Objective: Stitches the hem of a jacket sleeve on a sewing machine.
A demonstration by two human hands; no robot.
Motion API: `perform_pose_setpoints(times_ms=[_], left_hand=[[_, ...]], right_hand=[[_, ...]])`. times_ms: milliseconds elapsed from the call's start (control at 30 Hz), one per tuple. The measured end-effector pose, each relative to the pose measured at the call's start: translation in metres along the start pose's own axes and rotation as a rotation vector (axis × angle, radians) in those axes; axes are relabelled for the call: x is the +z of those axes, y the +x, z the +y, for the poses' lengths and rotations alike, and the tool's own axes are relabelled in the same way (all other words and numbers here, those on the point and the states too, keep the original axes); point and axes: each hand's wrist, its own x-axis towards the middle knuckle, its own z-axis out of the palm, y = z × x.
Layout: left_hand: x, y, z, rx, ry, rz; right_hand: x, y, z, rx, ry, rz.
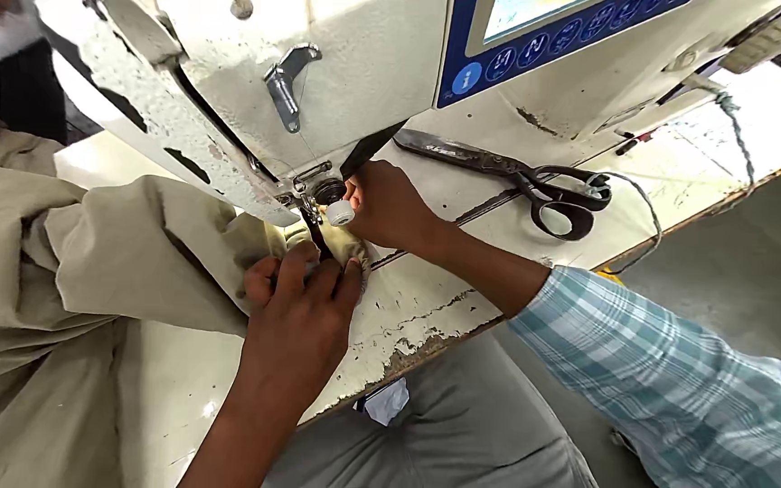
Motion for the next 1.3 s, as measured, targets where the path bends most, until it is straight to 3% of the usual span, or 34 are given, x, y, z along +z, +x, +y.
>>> perform_pose_setpoints(times_ms=[133,333,467,667,867,1300], left_hand=[[-0.003,0.001,0.003,0.034,-0.060,-0.050],[0.000,0.001,0.006,0.012,-0.099,-0.070],[0.004,0.001,0.006,-0.020,-0.137,-0.038],[-0.015,-0.004,0.008,0.019,-0.162,-0.164],[-0.014,-0.003,-0.032,0.018,-0.093,-0.282],[0.004,-0.016,-0.029,-0.088,-0.290,-0.117]], right_hand=[[0.011,-0.001,0.006,-0.008,0.024,0.123],[0.008,-0.003,0.005,0.000,0.083,0.168],[0.000,-0.043,-0.012,-0.021,0.218,0.140],[0.017,-0.072,-0.013,-0.115,-0.140,0.027],[0.018,-0.073,-0.016,-0.130,-0.157,0.020],[0.010,-0.066,-0.019,-0.032,-0.105,-0.028]])
